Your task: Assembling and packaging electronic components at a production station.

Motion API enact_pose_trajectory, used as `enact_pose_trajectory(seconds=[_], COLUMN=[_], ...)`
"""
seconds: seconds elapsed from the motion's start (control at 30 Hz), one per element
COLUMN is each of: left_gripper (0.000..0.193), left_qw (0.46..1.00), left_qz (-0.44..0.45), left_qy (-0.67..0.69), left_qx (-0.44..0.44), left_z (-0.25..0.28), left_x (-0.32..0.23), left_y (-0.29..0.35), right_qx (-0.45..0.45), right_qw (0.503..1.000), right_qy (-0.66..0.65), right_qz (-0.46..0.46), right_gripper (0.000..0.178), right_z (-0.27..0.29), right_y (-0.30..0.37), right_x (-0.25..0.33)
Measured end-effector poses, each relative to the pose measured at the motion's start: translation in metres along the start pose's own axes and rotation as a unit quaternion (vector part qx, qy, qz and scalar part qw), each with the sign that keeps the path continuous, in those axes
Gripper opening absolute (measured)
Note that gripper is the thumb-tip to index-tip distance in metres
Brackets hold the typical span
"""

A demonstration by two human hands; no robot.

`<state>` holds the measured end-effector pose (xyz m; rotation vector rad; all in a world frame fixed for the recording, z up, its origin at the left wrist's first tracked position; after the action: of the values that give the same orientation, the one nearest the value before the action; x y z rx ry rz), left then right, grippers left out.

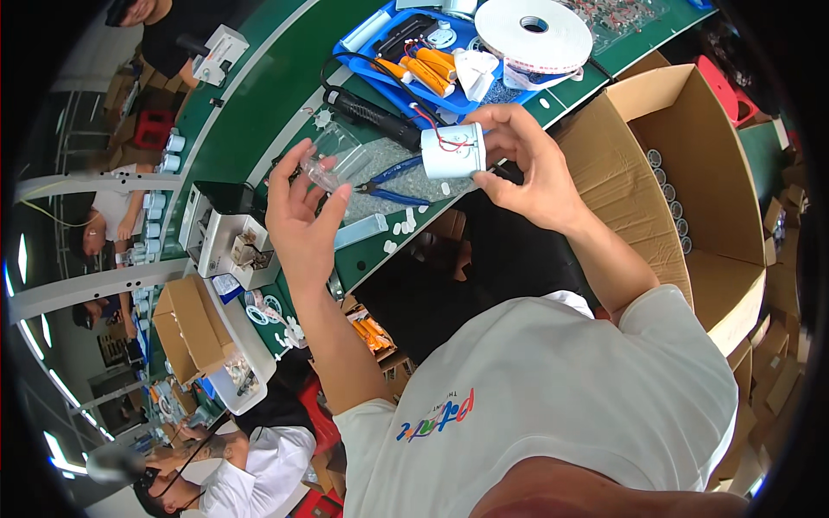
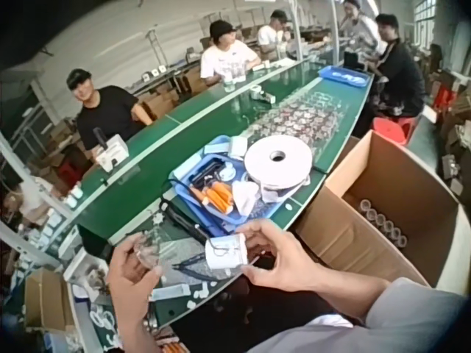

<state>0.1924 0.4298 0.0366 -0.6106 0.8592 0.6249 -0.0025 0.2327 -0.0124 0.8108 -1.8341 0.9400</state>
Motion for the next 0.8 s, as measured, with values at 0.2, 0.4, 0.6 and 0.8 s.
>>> enact_pose_trajectory(seconds=[0.2, 0.4, 0.6, 0.8], left_gripper=[0.074, 0.073, 0.07, 0.07], left_qw=[0.994, 0.998, 0.995, 0.993], left_qz=[-0.064, -0.051, -0.088, -0.099], left_qy=[0.083, 0.017, 0.029, 0.016], left_qx=[0.026, 0.025, 0.024, 0.06], left_z=[-0.005, -0.005, -0.006, -0.012], left_x=[-0.007, -0.01, -0.013, -0.016], left_y=[0.012, 0.018, 0.018, 0.017], right_qx=[0.02, 0.065, 0.092, 0.124], right_qw=[0.993, 0.965, 0.921, 0.916], right_qy=[-0.098, 0.207, 0.332, 0.314], right_qz=[0.066, 0.145, 0.181, 0.217], right_gripper=[0.061, 0.061, 0.06, 0.061], right_z=[-0.004, -0.005, -0.008, -0.012], right_y=[-0.013, -0.024, -0.03, -0.029], right_x=[0.003, 0.036, 0.039, 0.039])
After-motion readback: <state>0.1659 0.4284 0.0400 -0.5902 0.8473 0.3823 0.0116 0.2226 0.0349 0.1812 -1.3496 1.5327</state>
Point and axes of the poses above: each hand's wrist, its own y-axis away from the middle knuckle, its own z-axis out of the back of the hand, x = y × z, the point moved 7 cm from there along -y, towards the middle knuckle, and after that the axes turned 15 degrees about -y, right-handed, at the moved point
